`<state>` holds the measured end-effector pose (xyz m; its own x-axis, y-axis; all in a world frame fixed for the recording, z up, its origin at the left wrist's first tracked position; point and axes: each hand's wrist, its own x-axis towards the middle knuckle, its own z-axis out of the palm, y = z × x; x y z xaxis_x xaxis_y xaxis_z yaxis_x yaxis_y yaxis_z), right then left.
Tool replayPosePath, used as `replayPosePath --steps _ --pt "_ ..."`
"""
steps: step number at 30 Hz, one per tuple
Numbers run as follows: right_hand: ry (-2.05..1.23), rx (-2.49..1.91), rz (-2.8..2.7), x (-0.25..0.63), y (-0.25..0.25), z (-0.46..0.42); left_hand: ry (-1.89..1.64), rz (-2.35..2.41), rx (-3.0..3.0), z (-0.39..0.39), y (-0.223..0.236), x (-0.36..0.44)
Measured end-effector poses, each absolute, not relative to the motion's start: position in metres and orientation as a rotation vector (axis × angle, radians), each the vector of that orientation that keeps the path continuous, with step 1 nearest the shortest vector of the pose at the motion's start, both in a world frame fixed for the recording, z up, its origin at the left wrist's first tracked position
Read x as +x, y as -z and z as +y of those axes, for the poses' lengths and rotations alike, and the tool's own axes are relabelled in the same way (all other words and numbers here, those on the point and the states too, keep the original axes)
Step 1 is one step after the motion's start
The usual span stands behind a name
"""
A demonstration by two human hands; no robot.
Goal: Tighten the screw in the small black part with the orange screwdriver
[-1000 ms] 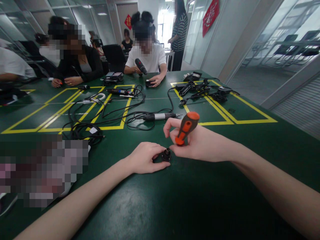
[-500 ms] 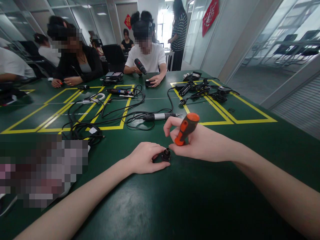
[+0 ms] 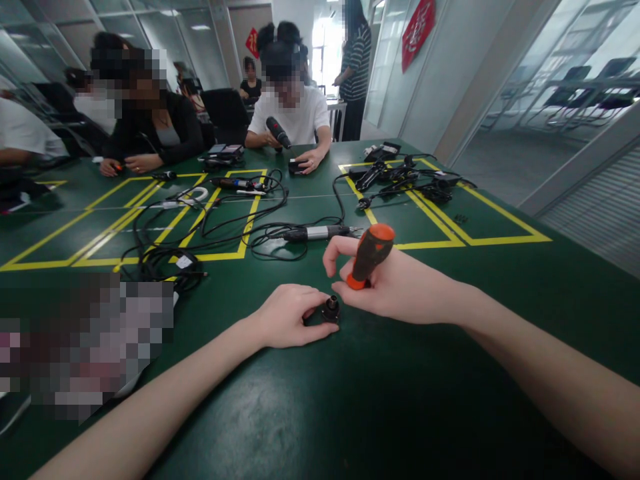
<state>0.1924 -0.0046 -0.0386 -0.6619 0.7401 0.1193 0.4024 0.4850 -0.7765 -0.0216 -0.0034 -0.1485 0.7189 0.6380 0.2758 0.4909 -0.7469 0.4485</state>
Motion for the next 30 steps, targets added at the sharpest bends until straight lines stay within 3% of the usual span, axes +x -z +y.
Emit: replayPosePath --steps 30 --pt "-0.969 -0.979 -2.321 0.1905 0.0393 -0.0059 -0.598 0.864 2.598 -0.0026 0.1489 -0.021"
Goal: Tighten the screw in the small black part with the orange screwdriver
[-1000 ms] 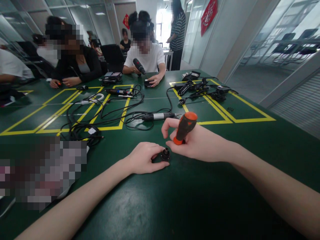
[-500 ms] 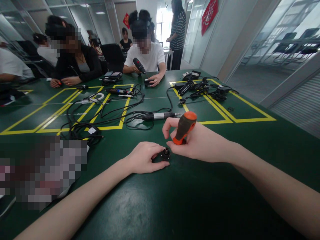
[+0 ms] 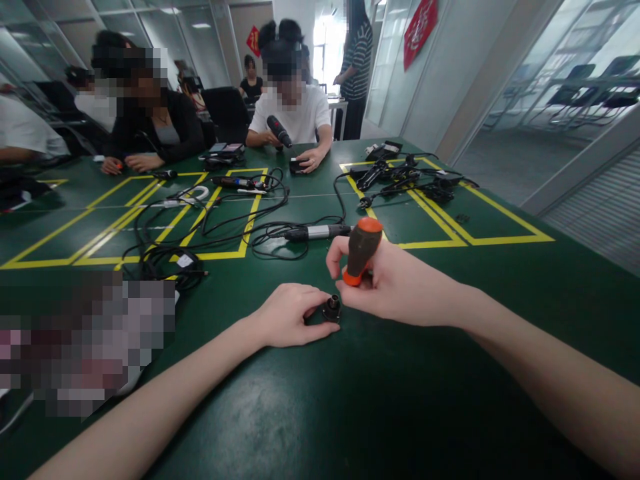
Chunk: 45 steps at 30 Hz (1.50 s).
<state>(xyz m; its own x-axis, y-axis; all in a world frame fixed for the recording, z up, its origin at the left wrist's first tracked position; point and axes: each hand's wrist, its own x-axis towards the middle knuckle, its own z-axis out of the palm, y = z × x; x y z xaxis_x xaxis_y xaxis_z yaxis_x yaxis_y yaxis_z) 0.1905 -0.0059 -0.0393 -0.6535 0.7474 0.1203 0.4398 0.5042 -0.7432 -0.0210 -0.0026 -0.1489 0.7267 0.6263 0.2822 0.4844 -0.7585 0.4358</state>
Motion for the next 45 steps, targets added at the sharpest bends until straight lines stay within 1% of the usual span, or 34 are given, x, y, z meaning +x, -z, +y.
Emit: replayPosePath --steps 11,17,25,32,34,39,45 --pt "-1.16 -0.943 -2.294 0.1892 0.041 -0.0078 -0.602 0.849 2.576 -0.0026 0.1508 -0.0216" --pt "-1.097 -0.902 -2.314 0.187 0.0397 -0.0081 -0.567 0.895 2.59 -0.0034 0.151 -0.0217" --pt "-1.153 -0.902 -2.351 0.1889 0.0411 -0.0094 -0.594 0.86 2.589 -0.0048 0.1512 -0.0222" --pt "-1.032 -0.926 -2.371 0.1838 0.0451 -0.0081 -0.579 0.889 2.599 -0.0051 0.1527 -0.0224" --pt "-1.051 -0.933 -2.37 0.1838 0.0427 -0.0082 -0.572 0.897 2.601 -0.0054 0.1518 -0.0223" --pt "-1.247 -1.0 -2.302 0.1866 0.0383 -0.01 -0.596 0.872 2.58 -0.0062 0.1509 -0.022" --pt "-1.208 -0.944 -2.298 0.1872 0.0435 -0.0097 -0.564 0.887 2.59 -0.0061 0.1527 -0.0222"
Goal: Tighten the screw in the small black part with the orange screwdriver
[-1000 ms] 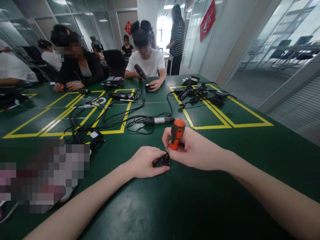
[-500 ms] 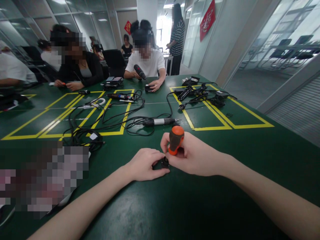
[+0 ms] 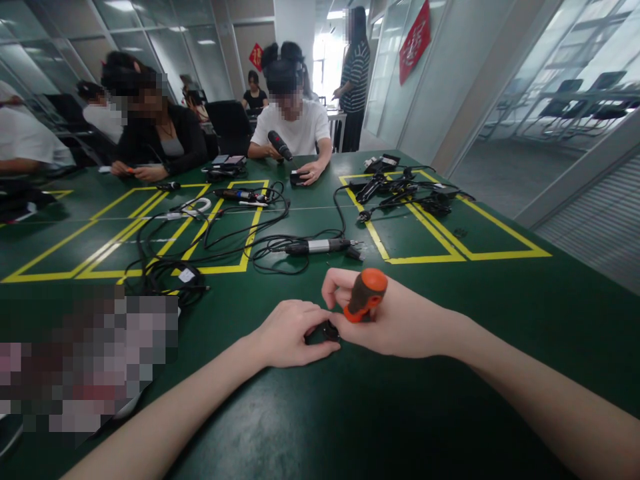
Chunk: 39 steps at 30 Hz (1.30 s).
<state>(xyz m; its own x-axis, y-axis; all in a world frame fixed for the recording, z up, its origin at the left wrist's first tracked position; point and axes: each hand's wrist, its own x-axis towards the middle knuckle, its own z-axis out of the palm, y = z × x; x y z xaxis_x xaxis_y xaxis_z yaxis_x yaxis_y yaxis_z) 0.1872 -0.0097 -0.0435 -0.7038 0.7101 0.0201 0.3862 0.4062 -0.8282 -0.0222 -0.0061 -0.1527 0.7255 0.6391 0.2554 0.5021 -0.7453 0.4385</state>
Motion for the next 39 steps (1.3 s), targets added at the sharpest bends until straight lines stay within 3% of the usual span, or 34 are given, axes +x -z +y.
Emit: replayPosePath --steps 39 --pt "-1.126 -1.086 -2.328 0.1879 0.0388 -0.0061 -0.564 0.898 2.581 -0.0056 0.1517 -0.0247"
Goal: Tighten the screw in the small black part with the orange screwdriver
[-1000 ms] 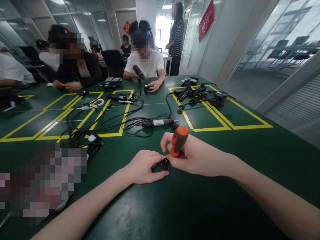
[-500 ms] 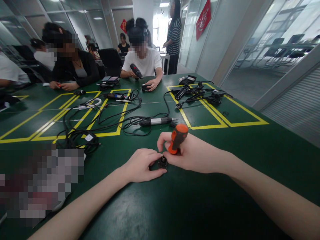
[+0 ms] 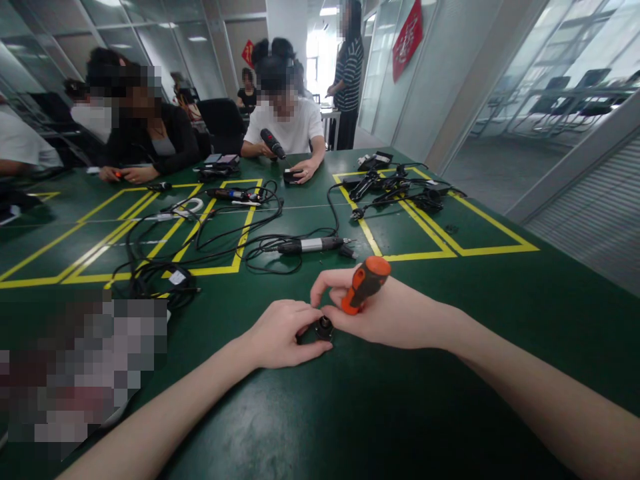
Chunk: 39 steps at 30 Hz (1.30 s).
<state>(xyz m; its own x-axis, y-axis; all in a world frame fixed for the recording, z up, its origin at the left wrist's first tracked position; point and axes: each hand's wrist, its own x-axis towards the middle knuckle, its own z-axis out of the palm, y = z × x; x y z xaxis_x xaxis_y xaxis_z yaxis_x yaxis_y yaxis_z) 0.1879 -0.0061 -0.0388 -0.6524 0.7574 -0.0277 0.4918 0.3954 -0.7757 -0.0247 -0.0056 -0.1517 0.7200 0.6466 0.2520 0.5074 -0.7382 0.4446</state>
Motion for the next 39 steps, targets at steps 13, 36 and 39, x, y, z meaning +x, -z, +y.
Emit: replayPosePath --steps 13,36,39 --pt "-1.149 -1.045 -2.327 0.1852 0.0407 -0.0059 -0.59 0.898 2.573 -0.0075 0.1485 -0.025" --pt "-1.043 -1.042 -2.324 0.1843 0.036 -0.0078 -0.571 0.88 2.562 -0.0061 0.1468 -0.0274" --pt "-1.057 -1.041 -2.325 0.1866 0.0359 -0.0083 -0.56 0.875 2.549 -0.0066 0.1457 -0.0269"
